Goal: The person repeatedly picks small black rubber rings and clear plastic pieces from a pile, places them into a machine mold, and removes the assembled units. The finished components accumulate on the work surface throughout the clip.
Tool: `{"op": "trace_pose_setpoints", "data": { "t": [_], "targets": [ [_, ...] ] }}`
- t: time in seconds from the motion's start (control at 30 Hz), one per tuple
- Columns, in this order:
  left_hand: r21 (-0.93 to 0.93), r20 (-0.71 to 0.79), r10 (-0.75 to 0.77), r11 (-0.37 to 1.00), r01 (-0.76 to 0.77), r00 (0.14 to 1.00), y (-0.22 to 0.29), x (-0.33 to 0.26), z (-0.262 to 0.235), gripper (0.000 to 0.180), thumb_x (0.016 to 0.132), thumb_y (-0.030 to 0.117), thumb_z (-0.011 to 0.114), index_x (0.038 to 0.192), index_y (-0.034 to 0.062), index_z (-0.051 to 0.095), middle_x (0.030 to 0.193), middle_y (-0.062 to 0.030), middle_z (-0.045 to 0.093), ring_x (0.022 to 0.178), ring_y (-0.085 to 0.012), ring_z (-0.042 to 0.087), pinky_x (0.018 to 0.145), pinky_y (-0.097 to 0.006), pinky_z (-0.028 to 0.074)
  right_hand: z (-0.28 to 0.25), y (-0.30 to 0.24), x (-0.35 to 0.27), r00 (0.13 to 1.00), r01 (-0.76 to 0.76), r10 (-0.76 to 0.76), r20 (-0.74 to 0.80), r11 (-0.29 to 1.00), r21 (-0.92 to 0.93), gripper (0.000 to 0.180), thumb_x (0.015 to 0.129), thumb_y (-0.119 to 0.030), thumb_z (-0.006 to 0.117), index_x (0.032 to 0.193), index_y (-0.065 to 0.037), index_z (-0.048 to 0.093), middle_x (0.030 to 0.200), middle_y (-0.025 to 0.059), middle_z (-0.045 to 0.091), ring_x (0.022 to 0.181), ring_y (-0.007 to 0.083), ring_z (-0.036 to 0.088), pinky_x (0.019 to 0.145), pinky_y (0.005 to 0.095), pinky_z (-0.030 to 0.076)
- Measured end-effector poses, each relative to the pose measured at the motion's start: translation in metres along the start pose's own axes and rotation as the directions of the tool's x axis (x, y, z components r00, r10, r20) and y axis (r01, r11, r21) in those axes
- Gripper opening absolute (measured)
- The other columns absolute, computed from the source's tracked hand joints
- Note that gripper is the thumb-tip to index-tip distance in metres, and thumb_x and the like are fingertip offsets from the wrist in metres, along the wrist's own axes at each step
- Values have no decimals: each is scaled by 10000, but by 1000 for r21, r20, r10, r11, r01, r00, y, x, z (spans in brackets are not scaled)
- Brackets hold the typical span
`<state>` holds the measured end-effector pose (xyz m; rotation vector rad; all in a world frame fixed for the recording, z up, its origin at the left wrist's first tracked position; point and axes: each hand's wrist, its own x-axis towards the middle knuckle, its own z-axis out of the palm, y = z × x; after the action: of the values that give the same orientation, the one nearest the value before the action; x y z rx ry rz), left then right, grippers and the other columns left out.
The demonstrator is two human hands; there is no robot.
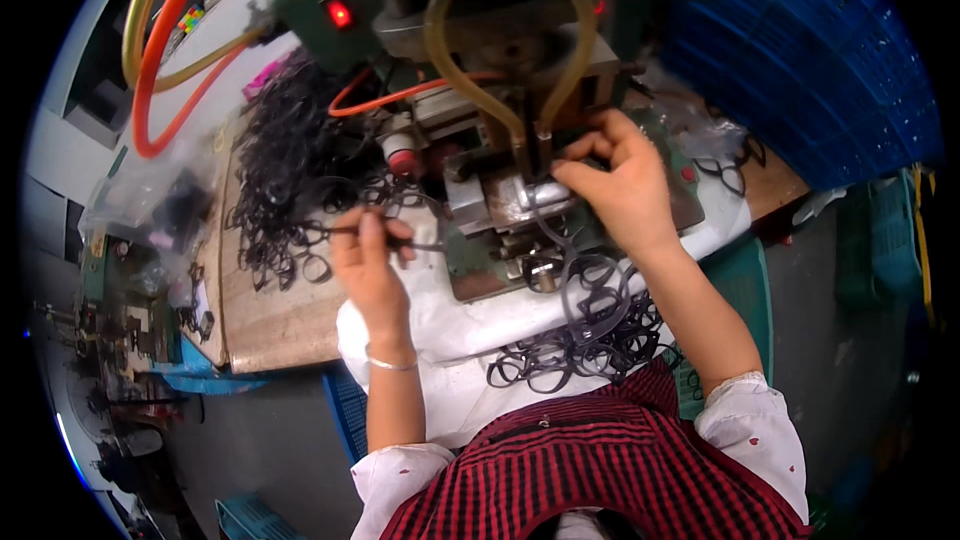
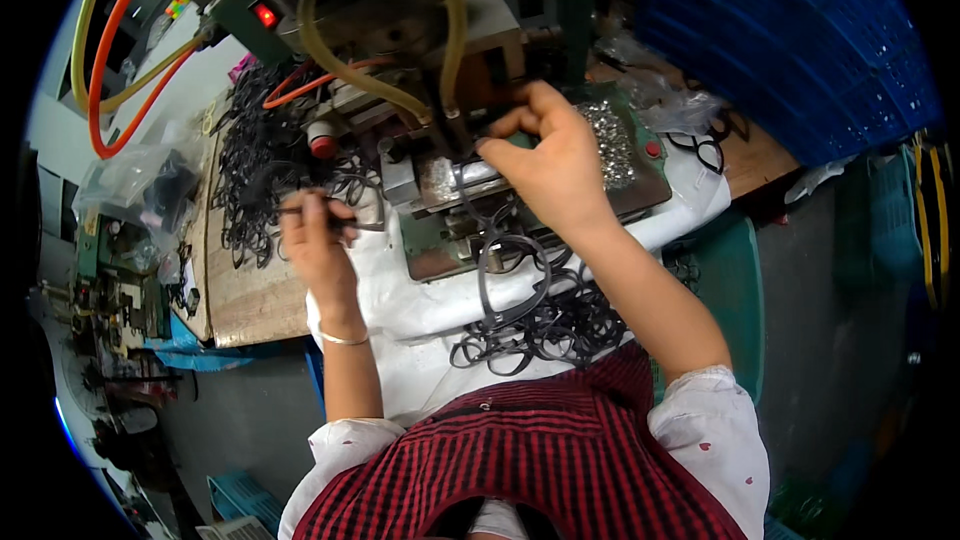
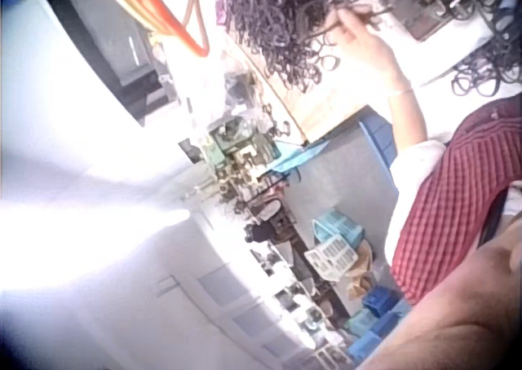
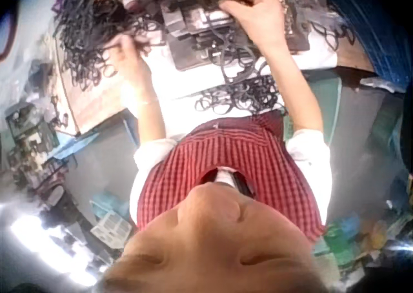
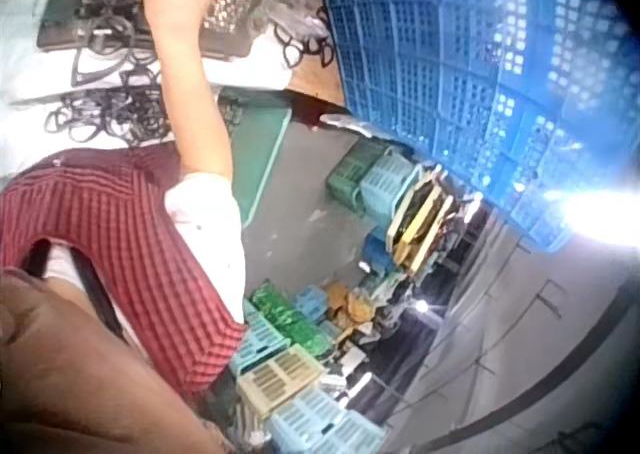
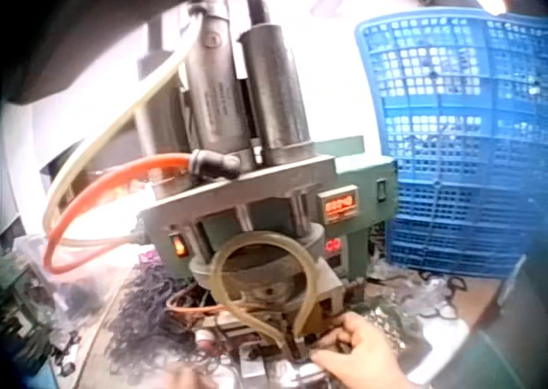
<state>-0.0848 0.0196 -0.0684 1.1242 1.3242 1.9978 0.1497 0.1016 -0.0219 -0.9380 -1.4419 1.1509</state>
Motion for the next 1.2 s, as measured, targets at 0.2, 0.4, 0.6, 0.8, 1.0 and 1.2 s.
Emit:
{"op": "trace_pose_setpoints", "data": {
  "t": [0.2,0.4,0.6,0.8,1.0,1.2],
  "targets": [
    [76,273,535,816,-572,799,80,33,60,187,994,86,496,1160,0,495,928,-126,635,735,-120,621,577,-190,480,14,-5,-3,999,-33,22,43,964,265,433,751,30,676,1156,38,524,841,65,657,815,94,598,753,224,457],
    [6,261,316,945,-328,912,95,16,64,131,978,61,492,1091,-5,488,815,-105,635,670,-102,612,560,-195,459,8,-13,-35,997,75,-79,15,983,168,528,815,2,649,1304,34,454,1050,110,657,1021,161,603,922,283,443],
    [90,761,-561,588,803,326,96,-31,56,297,1034,284,333,1091,37,488,605,-159,606,389,-132,467,354,-207,339,-88,41,-62,970,-80,-163,-178,479,-874,250,732,-121,724,958,-23,683,978,133,660,964,326,571,842,415,459],
    [23,614,-722,422,906,321,65,-38,94,357,1027,275,332,1033,-2,558,526,-102,534,321,-113,340,315,-202,283,-85,79,-29,913,74,-383,-140,495,-866,91,748,-116,698,777,-37,662,852,108,647,893,312,578,780,419,459],
    [47,598,-728,449,892,335,62,-40,99,377,1017,309,345,1035,2,563,531,-83,530,339,-106,367,313,-197,291,-83,85,-6,922,1,-308,-232,603,-798,90,747,-153,711,786,-77,685,818,53,659,850,261,605,757,380,474],
    [32,689,-642,490,871,336,57,-42,92,362,1018,328,357,1061,21,544,572,-96,580,397,-109,480,324,-193,308,-76,100,10,890,435,-297,347,319,-842,304,740,-62,662,1034,-55,583,1306,114,524,1271,321,445,881,505,445]
  ]
}}
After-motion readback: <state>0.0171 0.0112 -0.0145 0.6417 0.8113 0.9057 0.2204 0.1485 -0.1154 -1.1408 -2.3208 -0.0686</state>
